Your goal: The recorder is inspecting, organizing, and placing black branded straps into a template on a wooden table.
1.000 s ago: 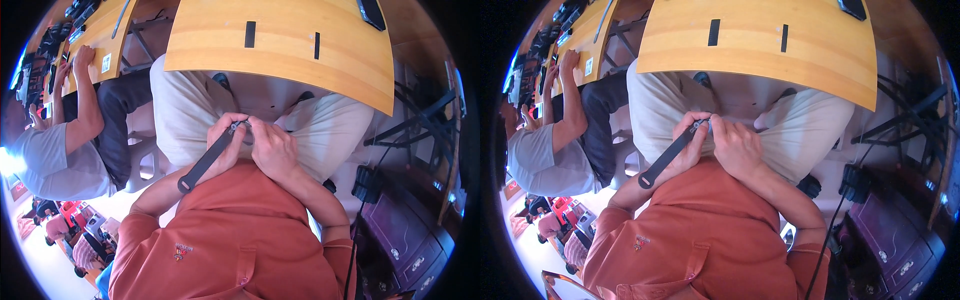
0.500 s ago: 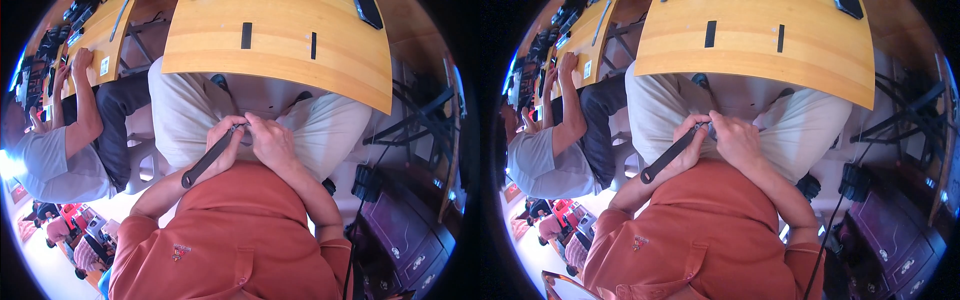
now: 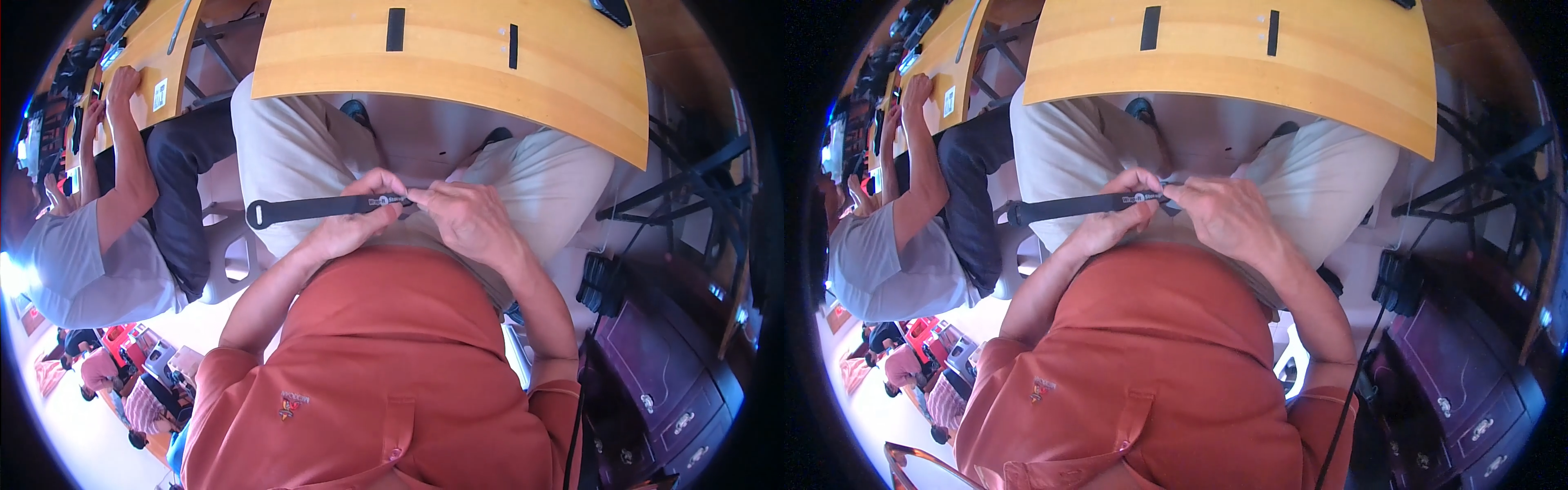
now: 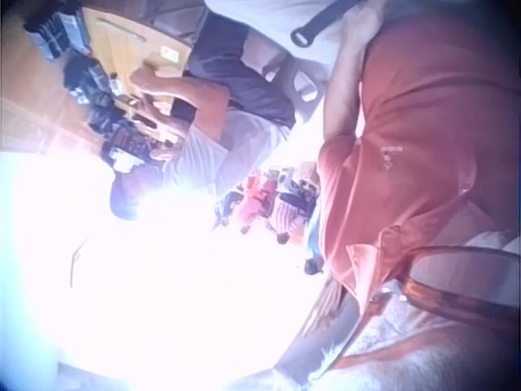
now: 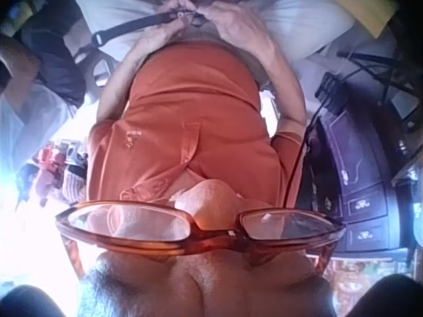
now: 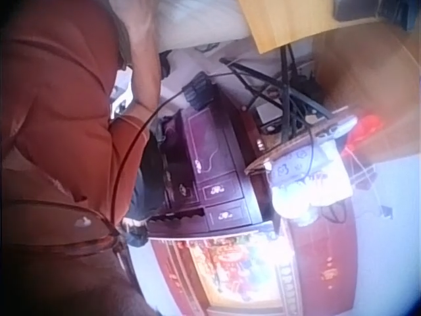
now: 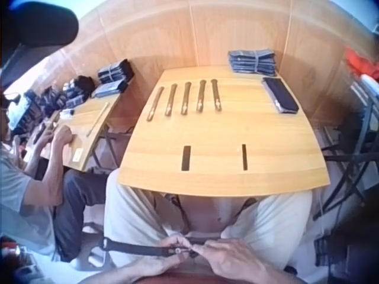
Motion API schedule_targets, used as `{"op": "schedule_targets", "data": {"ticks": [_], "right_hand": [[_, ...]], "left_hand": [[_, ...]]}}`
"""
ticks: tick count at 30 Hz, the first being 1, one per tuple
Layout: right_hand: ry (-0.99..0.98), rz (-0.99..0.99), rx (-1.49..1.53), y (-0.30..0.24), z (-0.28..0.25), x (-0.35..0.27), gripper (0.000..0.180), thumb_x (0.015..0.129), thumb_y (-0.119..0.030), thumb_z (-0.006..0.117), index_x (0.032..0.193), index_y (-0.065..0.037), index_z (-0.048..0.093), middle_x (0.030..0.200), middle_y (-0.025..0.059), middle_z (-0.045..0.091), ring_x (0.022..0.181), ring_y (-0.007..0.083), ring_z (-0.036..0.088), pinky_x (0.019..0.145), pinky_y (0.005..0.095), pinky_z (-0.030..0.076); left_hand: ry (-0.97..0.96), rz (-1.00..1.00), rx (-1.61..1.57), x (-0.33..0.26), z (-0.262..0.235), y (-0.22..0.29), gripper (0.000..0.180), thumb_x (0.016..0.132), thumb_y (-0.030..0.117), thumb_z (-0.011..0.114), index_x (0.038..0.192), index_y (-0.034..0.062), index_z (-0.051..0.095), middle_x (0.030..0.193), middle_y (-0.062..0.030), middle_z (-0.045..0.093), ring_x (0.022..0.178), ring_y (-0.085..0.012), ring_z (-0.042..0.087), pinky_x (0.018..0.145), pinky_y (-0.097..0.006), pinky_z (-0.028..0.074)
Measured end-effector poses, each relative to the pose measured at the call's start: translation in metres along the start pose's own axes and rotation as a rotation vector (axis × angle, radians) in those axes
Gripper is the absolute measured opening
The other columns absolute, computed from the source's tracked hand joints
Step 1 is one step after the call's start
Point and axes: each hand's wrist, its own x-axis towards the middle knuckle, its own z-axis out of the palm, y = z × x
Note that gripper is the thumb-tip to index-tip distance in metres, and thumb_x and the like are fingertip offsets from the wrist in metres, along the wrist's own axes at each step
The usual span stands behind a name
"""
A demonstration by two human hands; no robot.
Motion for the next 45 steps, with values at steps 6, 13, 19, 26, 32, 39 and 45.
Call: {"op": "schedule_targets", "data": {"ticks": [6,13,19,26,32,39,45], "right_hand": [[0.133,0.167,0.094,-0.023,0.004,0.002,0.028,0.091,0.000,0.062,0.116,-0.002,0.072,0.089,0.0138,0.070,0.076,0.0351,0.069,0.065,0.0438,0.054],[0.198,0.291,0.228,-0.033,0.013,0.000,0.027,0.092,-0.004,0.061,0.116,-0.005,0.073,0.103,0.0141,0.073,0.086,0.0373,0.070,0.074,0.0464,0.056],[0.172,0.263,0.236,-0.035,0.013,-0.001,0.028,0.092,0.001,0.060,0.116,-0.001,0.073,0.096,0.0161,0.074,0.082,0.0343,0.072,0.071,0.0405,0.056],[0.049,0.313,0.162,-0.040,0.004,0.006,0.029,0.088,-0.002,0.060,0.114,-0.002,0.074,0.097,0.0148,0.074,0.084,0.0366,0.071,0.074,0.0445,0.055],[-0.183,0.187,-0.046,-0.039,-0.011,0.011,0.027,0.089,-0.005,0.059,0.111,-0.005,0.075,0.094,0.0148,0.073,0.084,0.0362,0.070,0.068,0.0465,0.054],[0.053,0.003,-0.034,-0.040,-0.005,0.006,0.022,0.089,-0.014,0.069,0.110,-0.008,0.067,0.077,0.0095,0.065,0.069,0.0332,0.069,0.060,0.0477,0.053],[0.165,-0.138,0.106,-0.036,0.001,0.004,0.030,0.084,-0.010,0.078,0.114,-0.009,0.073,0.079,0.0046,0.065,0.062,0.0253,0.067,0.051,0.0381,0.051]], "left_hand": [[0.308,0.208,0.099,0.011,0.009,0.004,0.037,0.090,0.013,0.082,0.114,0.0020,0.056,0.089,0.0015,0.061,0.079,-0.0033,0.056,0.066,-0.021,0.048],[0.287,0.146,0.154,0.002,0.015,0.010,0.028,0.093,0.006,0.077,0.116,-0.0008,0.063,0.101,-0.0011,0.066,0.094,-0.0088,0.063,0.083,-0.026,0.053],[0.178,0.139,0.290,-0.006,0.011,0.017,0.025,0.096,0.003,0.072,0.118,-0.0006,0.062,0.106,-0.0034,0.065,0.098,-0.0101,0.062,0.085,-0.028,0.052],[0.129,0.111,0.522,-0.010,0.004,0.023,0.026,0.093,-0.001,0.067,0.118,-0.0005,0.061,0.097,-0.0046,0.062,0.085,-0.0111,0.058,0.074,-0.029,0.049],[0.034,0.237,0.717,-0.008,0.001,0.040,0.023,0.087,0.001,0.066,0.110,-0.0011,0.063,0.091,-0.0134,0.064,0.077,-0.0200,0.063,0.070,-0.037,0.050],[0.017,0.057,0.263,-0.023,0.001,0.041,0.013,0.102,0.009,0.060,0.113,0.0030,0.063,0.090,0.0019,0.056,0.082,-0.0087,0.050,0.073,-0.027,0.045],[-0.030,0.018,0.176,-0.030,0.006,0.041,0.016,0.103,0.008,0.058,0.117,0.0029,0.062,0.097,-0.0007,0.060,0.091,-0.0088,0.055,0.080,-0.027,0.047]]}}
